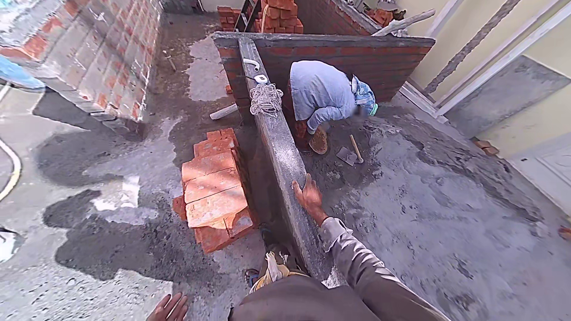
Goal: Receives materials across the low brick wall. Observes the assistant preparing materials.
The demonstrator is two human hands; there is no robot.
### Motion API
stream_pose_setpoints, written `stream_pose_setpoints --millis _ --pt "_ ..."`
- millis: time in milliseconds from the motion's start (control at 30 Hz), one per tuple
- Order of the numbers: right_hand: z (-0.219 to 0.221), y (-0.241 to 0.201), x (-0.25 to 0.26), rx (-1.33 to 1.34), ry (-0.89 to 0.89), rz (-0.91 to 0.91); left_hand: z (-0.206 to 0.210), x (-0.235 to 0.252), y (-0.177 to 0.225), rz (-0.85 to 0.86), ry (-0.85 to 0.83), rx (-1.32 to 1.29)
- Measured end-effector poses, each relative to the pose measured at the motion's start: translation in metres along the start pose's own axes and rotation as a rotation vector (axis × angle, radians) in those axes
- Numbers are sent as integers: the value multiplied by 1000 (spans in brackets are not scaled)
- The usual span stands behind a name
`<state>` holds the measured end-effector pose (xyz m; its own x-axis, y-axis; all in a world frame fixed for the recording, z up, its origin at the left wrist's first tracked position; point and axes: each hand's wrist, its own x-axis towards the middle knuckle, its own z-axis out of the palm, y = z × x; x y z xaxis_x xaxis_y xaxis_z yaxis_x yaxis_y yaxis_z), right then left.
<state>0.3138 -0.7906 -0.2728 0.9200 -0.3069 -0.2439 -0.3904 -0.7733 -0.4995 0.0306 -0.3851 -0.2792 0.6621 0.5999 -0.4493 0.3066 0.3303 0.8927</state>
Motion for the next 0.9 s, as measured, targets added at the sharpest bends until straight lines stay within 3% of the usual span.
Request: stream_pose_setpoints --millis 900 --pt "0 -1 -1 11 9 0 29 18 19 -22 -65 53"
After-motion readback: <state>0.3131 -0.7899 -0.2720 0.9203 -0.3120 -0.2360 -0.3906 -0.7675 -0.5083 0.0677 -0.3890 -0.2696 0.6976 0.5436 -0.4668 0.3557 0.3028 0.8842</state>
